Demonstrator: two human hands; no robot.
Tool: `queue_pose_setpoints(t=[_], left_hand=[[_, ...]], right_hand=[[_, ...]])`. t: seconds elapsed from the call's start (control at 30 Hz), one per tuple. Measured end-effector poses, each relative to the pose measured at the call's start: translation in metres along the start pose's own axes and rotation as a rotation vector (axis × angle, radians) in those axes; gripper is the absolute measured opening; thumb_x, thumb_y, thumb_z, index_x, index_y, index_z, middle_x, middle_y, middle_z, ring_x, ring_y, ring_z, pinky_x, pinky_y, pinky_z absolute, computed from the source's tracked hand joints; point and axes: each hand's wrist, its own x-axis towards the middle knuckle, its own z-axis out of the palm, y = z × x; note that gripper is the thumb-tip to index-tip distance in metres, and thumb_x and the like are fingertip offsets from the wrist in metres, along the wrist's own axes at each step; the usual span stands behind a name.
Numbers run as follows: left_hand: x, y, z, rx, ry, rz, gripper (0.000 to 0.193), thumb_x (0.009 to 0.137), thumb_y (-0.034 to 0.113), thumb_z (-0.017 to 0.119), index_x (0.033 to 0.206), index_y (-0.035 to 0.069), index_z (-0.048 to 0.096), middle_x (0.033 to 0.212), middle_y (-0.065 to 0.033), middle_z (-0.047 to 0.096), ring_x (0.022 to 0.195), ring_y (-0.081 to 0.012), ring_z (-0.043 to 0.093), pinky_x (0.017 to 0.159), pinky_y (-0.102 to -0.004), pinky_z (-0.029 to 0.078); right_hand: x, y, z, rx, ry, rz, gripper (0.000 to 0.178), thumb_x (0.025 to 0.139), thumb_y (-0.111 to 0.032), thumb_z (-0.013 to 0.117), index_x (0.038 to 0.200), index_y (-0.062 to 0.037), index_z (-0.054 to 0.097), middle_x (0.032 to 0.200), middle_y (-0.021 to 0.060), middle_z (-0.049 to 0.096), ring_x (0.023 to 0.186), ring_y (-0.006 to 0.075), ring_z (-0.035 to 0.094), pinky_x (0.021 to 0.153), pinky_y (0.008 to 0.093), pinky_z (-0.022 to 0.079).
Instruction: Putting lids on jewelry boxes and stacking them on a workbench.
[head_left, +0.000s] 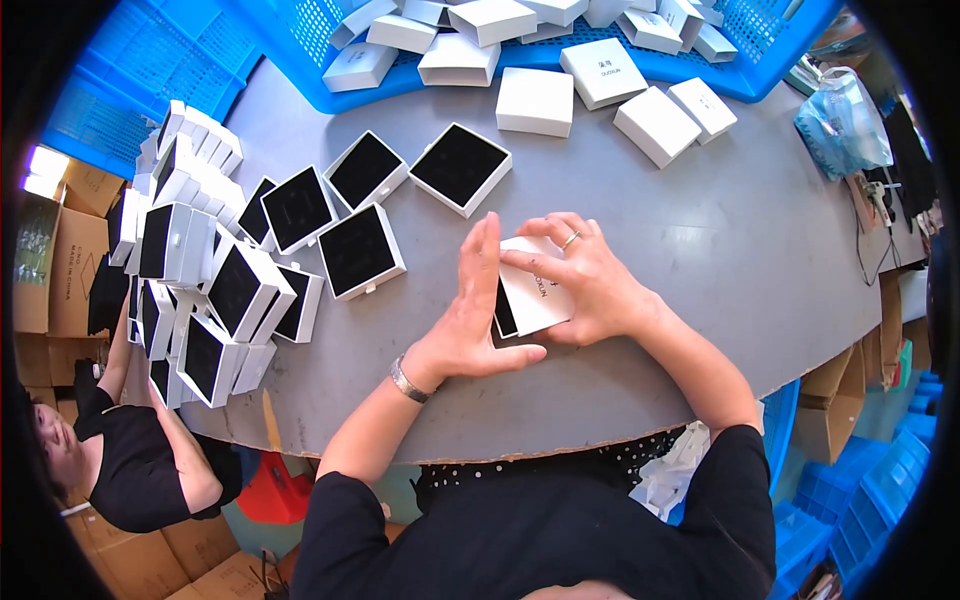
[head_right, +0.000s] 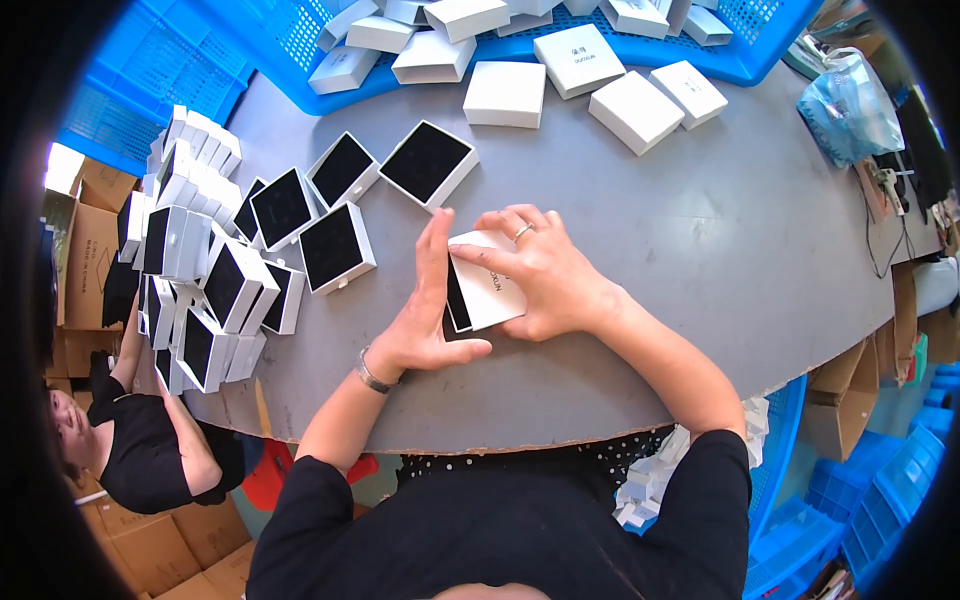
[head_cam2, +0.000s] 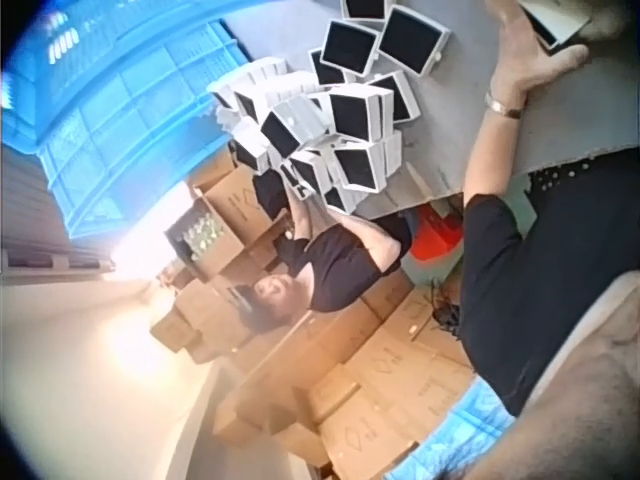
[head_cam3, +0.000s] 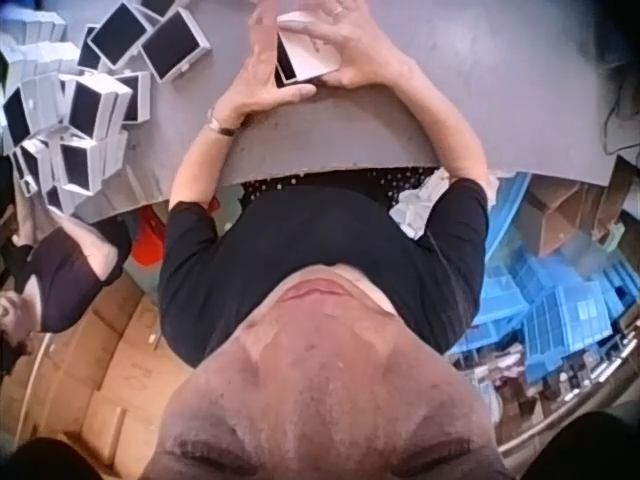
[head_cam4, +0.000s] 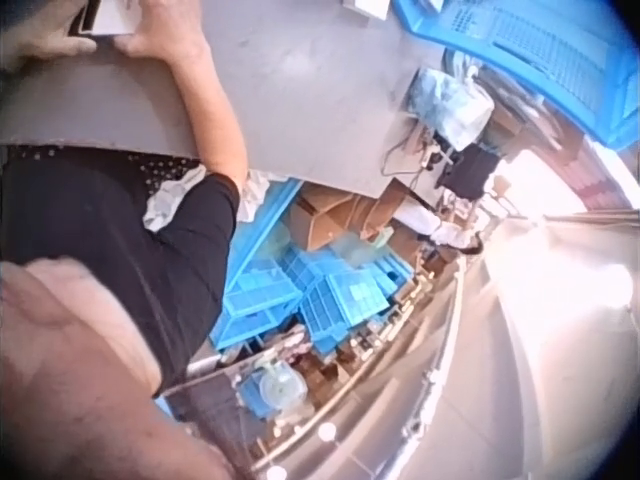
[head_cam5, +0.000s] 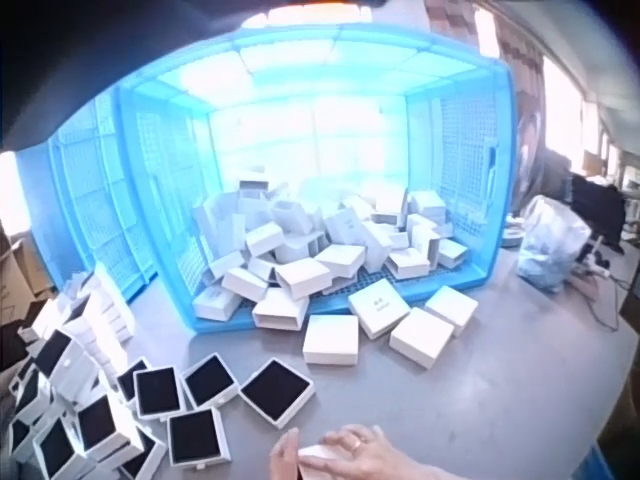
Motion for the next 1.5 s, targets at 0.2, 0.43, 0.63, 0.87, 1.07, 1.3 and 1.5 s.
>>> queue_pose_setpoints(t=[0.2, 0.43, 0.63, 0.87, 1.07, 1.3, 1.5], left_hand=[[0.014, 0.009, 0.042, -0.106, 0.307, -0.024, 0.093, 0.095, 0.064, 0.042, 0.162, 0.004, 0.019, 0.168, -0.0182, 0.015, 0.157, -0.0364, 0.009, 0.126, -0.0485, 0.007], [0.044, 0.001, -0.024, 0.641, 0.206, 0.123, 0.072, 0.077, 0.017, 0.078, 0.145, 0.009, 0.053, 0.157, -0.0173, 0.038, 0.153, -0.0418, 0.020, 0.124, -0.0520, 0.021], [0.040, -0.027, -0.052, 0.755, 0.063, -0.047, 0.064, 0.078, 0.008, 0.074, 0.138, 0.002, 0.054, 0.138, -0.0226, 0.051, 0.133, -0.0434, 0.043, 0.115, -0.0479, 0.038], [0.031, 0.032, 0.016, 0.711, 0.091, 0.112, 0.048, 0.074, 0.017, 0.080, 0.119, 0.011, 0.064, 0.136, -0.0199, 0.049, 0.121, -0.0378, 0.052, 0.106, -0.0443, 0.038], [-0.009, 0.030, -0.023, 0.423, -0.160, -0.092, 0.046, 0.072, 0.013, 0.080, 0.115, 0.014, 0.064, 0.161, -0.0272, 0.028, 0.129, -0.0467, 0.047, 0.110, -0.0494, 0.043], [-0.050, 0.037, -0.039, 0.350, -0.060, -0.216, 0.047, 0.066, 0.015, 0.087, 0.107, 0.015, 0.065, 0.155, -0.0243, 0.036, 0.126, -0.0440, 0.054, 0.104, -0.0443, 0.048], [-0.048, 0.012, -0.032, 0.396, 0.078, -0.080, 0.063, 0.063, 0.020, 0.091, 0.114, 0.010, 0.056, 0.142, -0.0206, 0.041, 0.127, -0.0410, 0.049, 0.105, -0.0442, 0.045]], right_hand=[[-0.004, -0.018, 0.010, -0.172, -0.013, 0.053, 0.083, 0.056, -0.034, 0.087, 0.134, -0.0204, 0.061, 0.140, 0.0170, 0.051, 0.132, 0.0407, 0.045, 0.097, 0.0528, 0.039], [-0.065, -0.029, -0.063, -0.326, -0.212, 0.319, 0.081, 0.062, -0.042, 0.087, 0.135, -0.0206, 0.057, 0.138, 0.0159, 0.053, 0.128, 0.0385, 0.049, 0.102, 0.0586, 0.037], [-0.097, -0.037, -0.146, -0.345, -0.677, 0.680, 0.073, 0.070, -0.053, 0.083, 0.125, -0.0103, 0.062, 0.132, 0.0147, 0.056, 0.122, 0.0341, 0.055, 0.109, 0.0530, 0.040], [0.085, 0.133, -0.059, -0.540, 0.188, 0.159, 0.087, 0.075, -0.046, 0.084, 0.149, -0.0198, 0.048, 0.156, 0.0206, 0.042, 0.147, 0.0395, 0.036, 0.119, 0.0470, 0.032], [0.118, 0.100, -0.041, -0.375, -0.105, 0.294, 0.082, 0.067, -0.054, 0.086, 0.137, -0.0205, 0.059, 0.142, 0.0183, 0.053, 0.138, 0.0407, 0.044, 0.111, 0.0455, 0.041], [0.019, 0.045, -0.097, 0.535, -0.154, 0.831, 0.061, 0.089, -0.050, 0.066, 0.133, -0.0084, 0.060, 0.103, 0.0167, 0.071, 0.082, 0.0307, 0.069, 0.084, 0.0435, 0.055], [-0.020, 0.056, -0.092, -0.296, 0.020, 0.408, 0.080, 0.079, -0.052, 0.076, 0.143, -0.0095, 0.053, 0.131, 0.0202, 0.059, 0.114, 0.0337, 0.058, 0.101, 0.0481, 0.048]])
